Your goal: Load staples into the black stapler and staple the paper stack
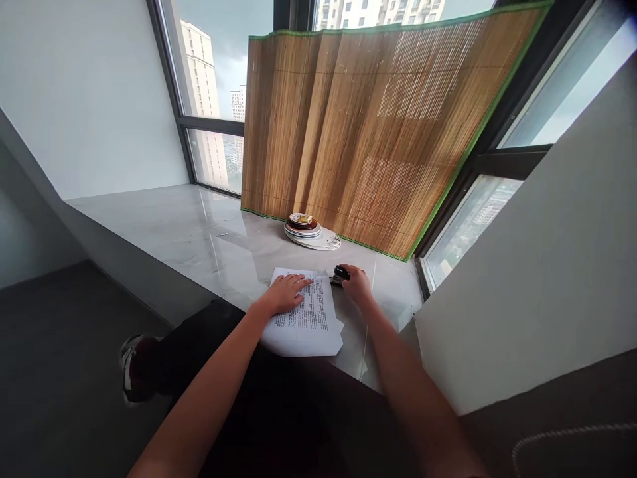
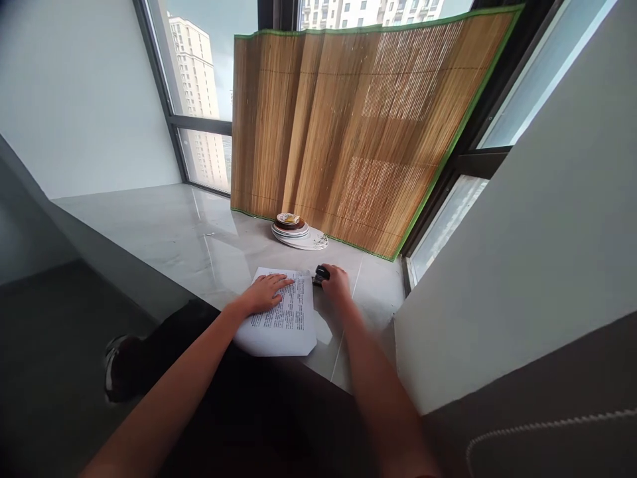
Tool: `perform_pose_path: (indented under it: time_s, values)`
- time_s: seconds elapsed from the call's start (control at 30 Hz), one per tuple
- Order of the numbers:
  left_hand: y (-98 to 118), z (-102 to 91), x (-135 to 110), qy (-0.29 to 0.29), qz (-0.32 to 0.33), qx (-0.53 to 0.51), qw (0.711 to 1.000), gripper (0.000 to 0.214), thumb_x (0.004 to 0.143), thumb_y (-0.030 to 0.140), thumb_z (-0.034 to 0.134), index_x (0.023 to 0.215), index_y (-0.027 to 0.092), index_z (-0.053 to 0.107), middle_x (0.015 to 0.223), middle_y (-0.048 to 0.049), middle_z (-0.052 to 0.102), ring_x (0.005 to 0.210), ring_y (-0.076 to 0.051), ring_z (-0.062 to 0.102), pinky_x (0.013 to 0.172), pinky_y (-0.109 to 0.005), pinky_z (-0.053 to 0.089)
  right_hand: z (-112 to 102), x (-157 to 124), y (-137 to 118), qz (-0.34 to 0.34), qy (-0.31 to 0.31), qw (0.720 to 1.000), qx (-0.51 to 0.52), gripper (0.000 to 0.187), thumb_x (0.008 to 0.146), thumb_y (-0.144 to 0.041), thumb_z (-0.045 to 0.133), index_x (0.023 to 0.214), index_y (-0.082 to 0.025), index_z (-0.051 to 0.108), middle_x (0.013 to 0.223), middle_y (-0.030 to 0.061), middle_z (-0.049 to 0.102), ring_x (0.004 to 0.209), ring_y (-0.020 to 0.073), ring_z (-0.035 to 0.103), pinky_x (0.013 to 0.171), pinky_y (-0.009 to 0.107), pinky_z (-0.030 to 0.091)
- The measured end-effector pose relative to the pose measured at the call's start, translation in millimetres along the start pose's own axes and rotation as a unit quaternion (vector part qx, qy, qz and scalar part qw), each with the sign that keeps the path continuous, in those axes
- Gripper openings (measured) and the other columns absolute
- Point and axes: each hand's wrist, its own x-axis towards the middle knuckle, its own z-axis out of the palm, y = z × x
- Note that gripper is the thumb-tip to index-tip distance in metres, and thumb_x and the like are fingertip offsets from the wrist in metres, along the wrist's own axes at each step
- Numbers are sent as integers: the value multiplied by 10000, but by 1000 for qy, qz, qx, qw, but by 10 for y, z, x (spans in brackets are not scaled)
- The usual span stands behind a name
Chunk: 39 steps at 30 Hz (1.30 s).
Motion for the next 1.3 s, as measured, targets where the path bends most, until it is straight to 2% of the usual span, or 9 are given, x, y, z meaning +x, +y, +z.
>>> perform_pose_path:
  time_s: [0.13,0.23,0.37,0.5,0.63,0.7,0.8,1.03,1.3]
  values:
    - [80,-61,-17,14,11,21,1000,636,915,334,540,1548,343,473,1541,-90,493,1403,-315,468,1173,-525,341,64,21,21,-44,-27,998,36,500,729,-59,627,1172,-251,761,1136,33,763,1066,245,681,965,341,505]
    - [120,-80,-15,24,20,37,999,617,911,363,552,1526,373,505,1435,-98,542,1334,-316,504,1142,-518,365,100,24,24,-73,-33,995,61,459,730,-90,656,1148,-245,764,1135,44,767,1072,260,686,988,388,516]
    - [150,-58,36,19,30,53,998,604,930,393,550,1532,402,499,1382,-114,550,1303,-329,511,1129,-547,365,107,15,32,-67,-19,995,65,423,717,-97,660,1104,-231,766,1109,63,773,1050,273,699,987,424,526]
    - [174,-6,73,-11,44,23,999,604,972,377,509,1567,442,425,1591,-96,416,1486,-359,344,1205,-660,205,64,-10,-13,-95,-24,991,93,406,742,-142,676,1133,-237,738,1112,49,772,1035,261,709,989,417,526]
    - [214,13,62,-59,45,-19,997,608,1014,352,444,1601,471,335,1726,-44,231,1583,-400,155,1199,-748,75,5,-25,-95,-143,-56,980,129,353,798,-268,714,1150,-235,722,1097,45,768,1013,253,710,960,397,530]
    - [230,12,55,-73,38,-28,996,607,1020,365,440,1603,485,319,1746,-24,174,1589,-425,120,1190,-767,58,-9,-21,-113,-150,-67,977,134,308,851,-312,683,1143,-229,738,1106,61,766,1024,253,706,958,390,524]
    - [235,26,50,-70,29,-34,997,613,1021,380,450,1597,522,298,1756,8,118,1589,-447,93,1175,-790,41,10,-9,-102,-147,-56,980,123,284,898,-279,610,1139,-238,756,1063,61,758,971,237,699,907,361,523]
    - [212,83,27,-62,33,-34,997,601,1023,398,437,1586,550,292,1758,25,64,1586,-471,59,1156,-814,35,99,6,-83,-149,-49,987,26,315,897,-212,592,1151,-283,763,990,44,723,976,245,647,891,354,481]
    - [236,71,22,-65,25,-31,997,605,1019,387,439,1588,539,302,1760,32,55,1589,-461,40,1170,-798,35,108,4,-128,-152,-56,986,21,310,901,-203,605,1161,-273,758,989,44,714,979,238,628,905,345,466]
